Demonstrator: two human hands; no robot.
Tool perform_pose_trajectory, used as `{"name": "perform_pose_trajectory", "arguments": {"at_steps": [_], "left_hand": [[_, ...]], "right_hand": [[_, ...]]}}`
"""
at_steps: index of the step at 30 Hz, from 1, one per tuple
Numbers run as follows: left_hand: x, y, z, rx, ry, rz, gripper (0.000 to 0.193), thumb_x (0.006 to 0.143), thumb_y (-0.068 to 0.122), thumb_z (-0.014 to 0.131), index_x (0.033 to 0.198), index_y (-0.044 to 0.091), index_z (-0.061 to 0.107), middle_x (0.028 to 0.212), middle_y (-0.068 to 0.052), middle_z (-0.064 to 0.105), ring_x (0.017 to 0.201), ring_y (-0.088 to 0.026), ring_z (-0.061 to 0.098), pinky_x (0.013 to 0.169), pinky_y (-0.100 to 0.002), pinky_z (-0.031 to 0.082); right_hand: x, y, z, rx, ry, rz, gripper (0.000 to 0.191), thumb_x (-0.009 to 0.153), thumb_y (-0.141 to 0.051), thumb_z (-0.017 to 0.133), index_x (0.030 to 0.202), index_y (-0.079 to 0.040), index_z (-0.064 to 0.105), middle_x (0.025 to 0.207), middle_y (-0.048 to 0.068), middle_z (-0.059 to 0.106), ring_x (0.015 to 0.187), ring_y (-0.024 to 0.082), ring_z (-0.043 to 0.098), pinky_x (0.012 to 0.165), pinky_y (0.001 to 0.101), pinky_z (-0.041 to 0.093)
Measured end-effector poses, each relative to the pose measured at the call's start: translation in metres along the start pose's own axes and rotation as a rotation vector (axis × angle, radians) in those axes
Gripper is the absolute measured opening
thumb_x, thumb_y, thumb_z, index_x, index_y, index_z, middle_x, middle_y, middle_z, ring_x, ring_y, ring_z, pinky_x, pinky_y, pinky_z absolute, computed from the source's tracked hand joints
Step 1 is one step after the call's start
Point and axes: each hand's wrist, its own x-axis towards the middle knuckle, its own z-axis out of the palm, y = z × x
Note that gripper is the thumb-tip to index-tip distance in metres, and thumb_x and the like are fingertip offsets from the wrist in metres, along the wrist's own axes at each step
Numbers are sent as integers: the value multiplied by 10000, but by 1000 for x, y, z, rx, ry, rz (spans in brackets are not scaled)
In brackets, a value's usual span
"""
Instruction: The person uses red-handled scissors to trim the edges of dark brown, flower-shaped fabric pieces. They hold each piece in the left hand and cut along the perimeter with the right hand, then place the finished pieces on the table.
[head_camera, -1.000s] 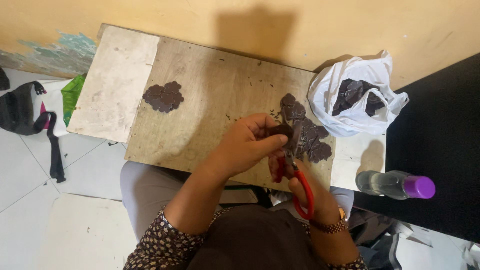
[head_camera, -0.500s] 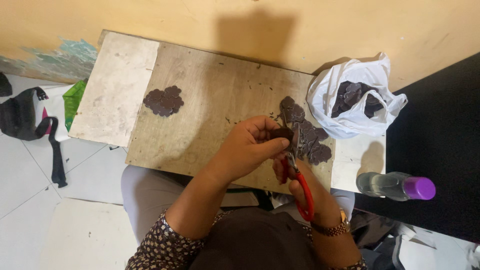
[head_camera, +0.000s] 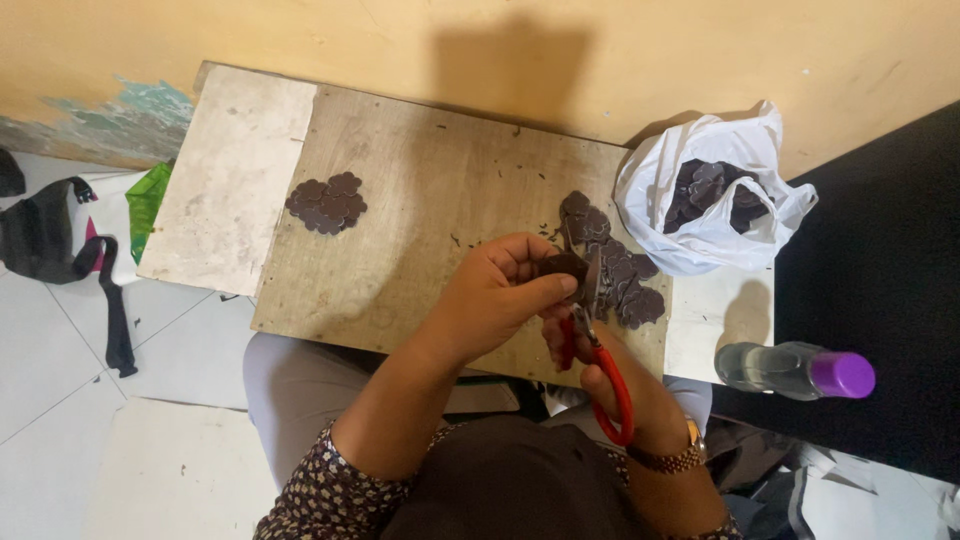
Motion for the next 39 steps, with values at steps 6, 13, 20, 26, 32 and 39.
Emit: {"name": "perform_pose_trajectory", "arguments": {"at_steps": [6, 13, 20, 26, 32, 39], "left_hand": [[0, 3, 1, 8, 19, -11, 98, 971, 42, 693, 1049, -6, 658, 901, -61, 721, 781, -96, 688, 738, -248, 587], [0, 4, 0, 23, 31, -13, 117, 959, 56, 702, 1047, -10, 661, 917, -64, 727, 804, -101, 701, 752, -252, 600], [1, -2, 6, 1, 61, 24, 115, 970, 63, 706, 1041, -12, 654, 924, -63, 720, 804, -99, 693, 751, -249, 592], [4, -8, 14, 7, 72, 15, 112, 952, 74, 703, 1035, 15, 656, 867, -45, 714, 746, -85, 674, 700, -239, 578], [5, -11, 23, -37, 72, -34, 107, 944, 95, 711, 998, 23, 653, 791, -36, 686, 632, -84, 619, 560, -234, 515], [1, -12, 23, 19, 51, 61, 107, 966, 79, 715, 1035, 16, 663, 836, -29, 683, 709, -69, 626, 632, -219, 539]], "right_hand": [[1, -7, -2, -89, -8, 7, 907, 951, -793, 448, 1333, 28, 488, 1015, 56, 504, 922, 173, 471, 819, 316, 435], [6, -4, -3, -62, 26, 35, 805, 934, -806, 464, 1101, -22, 538, 890, 18, 456, 809, 143, 414, 705, 287, 380], [4, 9, 0, 13, 88, 38, 805, 916, -805, 505, 1097, -20, 524, 884, 12, 433, 782, 135, 393, 682, 287, 374], [-2, 26, -2, 3, 92, -19, 868, 935, -811, 459, 1235, 2, 506, 1012, 43, 526, 894, 156, 493, 793, 294, 445], [-10, 32, -1, 55, 56, -65, 951, 965, -812, 395, 1433, 15, 420, 1164, 73, 529, 1031, 187, 521, 934, 327, 454], [-11, 25, -2, -29, 96, -37, 860, 999, -775, 372, 1323, 14, 489, 1108, 74, 558, 995, 188, 532, 894, 326, 459]]}}
